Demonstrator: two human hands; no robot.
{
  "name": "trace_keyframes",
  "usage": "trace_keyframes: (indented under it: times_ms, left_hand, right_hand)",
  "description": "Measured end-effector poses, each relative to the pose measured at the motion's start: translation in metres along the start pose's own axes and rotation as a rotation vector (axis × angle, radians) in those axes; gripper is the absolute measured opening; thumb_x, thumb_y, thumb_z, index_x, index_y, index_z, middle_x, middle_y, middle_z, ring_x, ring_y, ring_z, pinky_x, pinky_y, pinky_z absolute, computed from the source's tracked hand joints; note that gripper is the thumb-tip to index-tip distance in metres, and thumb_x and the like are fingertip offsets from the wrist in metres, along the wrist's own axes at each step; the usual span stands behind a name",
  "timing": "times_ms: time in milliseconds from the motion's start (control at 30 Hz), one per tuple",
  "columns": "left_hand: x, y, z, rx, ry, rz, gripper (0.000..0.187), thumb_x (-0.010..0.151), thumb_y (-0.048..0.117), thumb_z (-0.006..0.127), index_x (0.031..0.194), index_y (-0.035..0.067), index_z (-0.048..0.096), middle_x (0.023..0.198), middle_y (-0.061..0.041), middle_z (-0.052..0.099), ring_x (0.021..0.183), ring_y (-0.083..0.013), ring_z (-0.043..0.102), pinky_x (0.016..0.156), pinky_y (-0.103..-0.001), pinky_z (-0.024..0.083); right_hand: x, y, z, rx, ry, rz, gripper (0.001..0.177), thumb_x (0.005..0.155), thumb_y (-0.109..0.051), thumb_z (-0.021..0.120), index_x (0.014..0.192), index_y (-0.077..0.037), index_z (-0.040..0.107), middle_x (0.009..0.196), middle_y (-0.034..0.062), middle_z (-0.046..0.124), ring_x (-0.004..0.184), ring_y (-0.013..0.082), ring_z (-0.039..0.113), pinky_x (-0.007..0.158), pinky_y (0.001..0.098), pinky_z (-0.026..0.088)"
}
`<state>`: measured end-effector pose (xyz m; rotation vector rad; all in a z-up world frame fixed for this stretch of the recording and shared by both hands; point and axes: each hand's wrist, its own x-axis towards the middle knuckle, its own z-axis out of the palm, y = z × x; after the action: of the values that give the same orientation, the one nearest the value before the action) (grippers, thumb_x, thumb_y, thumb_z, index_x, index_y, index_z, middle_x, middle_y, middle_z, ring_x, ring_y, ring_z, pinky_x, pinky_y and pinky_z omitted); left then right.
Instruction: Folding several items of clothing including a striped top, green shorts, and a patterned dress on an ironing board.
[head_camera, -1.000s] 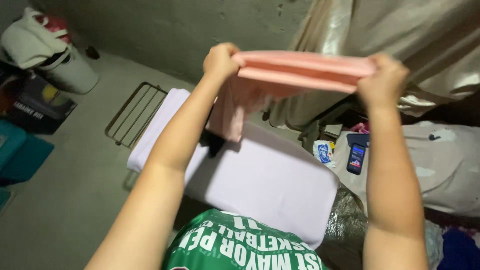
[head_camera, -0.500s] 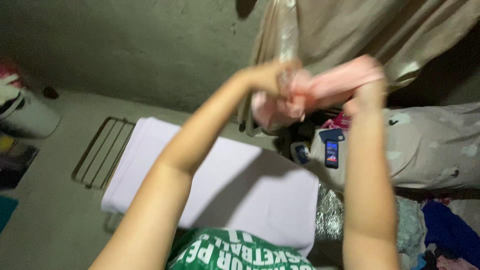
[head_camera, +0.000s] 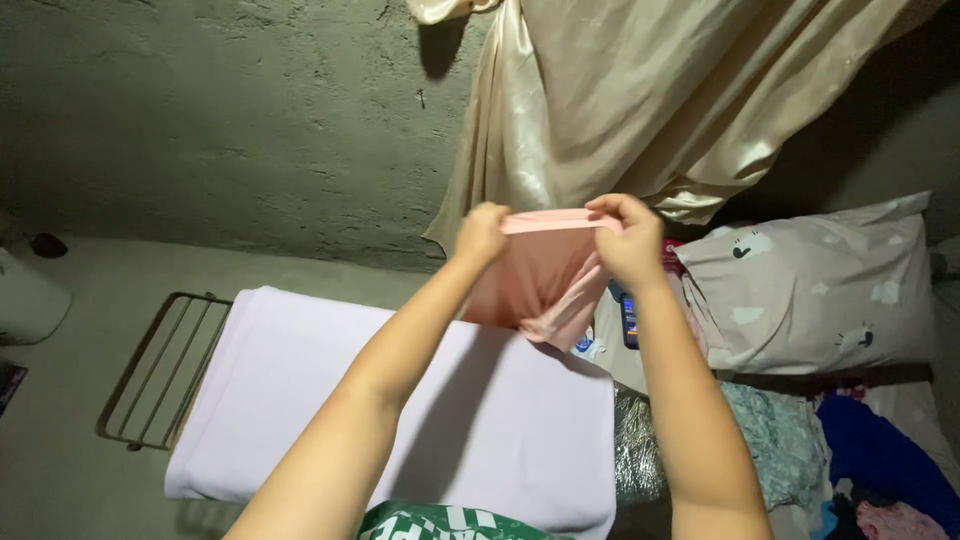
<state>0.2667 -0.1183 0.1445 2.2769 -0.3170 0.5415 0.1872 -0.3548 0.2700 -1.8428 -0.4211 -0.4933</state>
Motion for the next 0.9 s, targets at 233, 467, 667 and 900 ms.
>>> trace_keyframes:
  times_ms: [233, 467, 667, 900]
  left_hand:
    - [-0.002, -0.088, -0.07, 0.265, 0.135, -0.192, 0.014, 0.08, 0.009, 0.068, 0.092, 0.013, 0.076, 0.1, -0.013, 0.072, 0.093, -0.0385, 0.07, 0.078, -0.049, 0.056]
    - [-0.003, -0.111, -0.118, 0.383, 0.195, -0.243, 0.012, 0.083, 0.011, 0.067, 0.094, 0.013, 0.073, 0.097, -0.012, 0.071, 0.087, -0.0396, 0.07, 0.073, -0.051, 0.056]
    - [-0.015, -0.139, -0.128, 0.383, 0.218, -0.389, 0.021, 0.083, 0.009, 0.065, 0.103, 0.014, 0.071, 0.099, -0.014, 0.074, 0.088, -0.04, 0.07, 0.073, -0.051, 0.055]
    - [-0.047, -0.218, -0.091, -0.715, -0.098, -1.138, 0.008, 0.092, 0.017, 0.063, 0.095, 0.014, 0.07, 0.078, -0.006, 0.066, 0.066, -0.0223, 0.064, 0.061, -0.045, 0.06]
  right_hand:
    - [0.002, -0.044, -0.089, -0.797, 0.173, -0.378, 0.031, 0.079, 0.006, 0.068, 0.102, -0.012, 0.077, 0.097, 0.0086, 0.063, 0.085, 0.0264, 0.067, 0.074, 0.038, 0.056]
    - [0.008, 0.022, -0.173, -1.011, 0.399, -0.318, 0.034, 0.086, 0.008, 0.058, 0.111, -0.011, 0.074, 0.105, 0.0085, 0.067, 0.094, 0.0288, 0.067, 0.086, 0.0382, 0.055]
    - [0.011, 0.136, -0.292, -0.464, 0.748, -0.266, 0.04, 0.095, 0.004, 0.045, 0.125, 0.0, 0.072, 0.123, 0.0121, 0.073, 0.115, 0.0235, 0.069, 0.104, 0.0393, 0.057]
    - [-0.021, 0.111, -0.256, 0.424, 0.746, 0.782, 0.033, 0.105, -0.023, 0.058, 0.132, -0.004, 0.059, 0.124, 0.012, 0.067, 0.104, 0.0237, 0.074, 0.089, 0.041, 0.061]
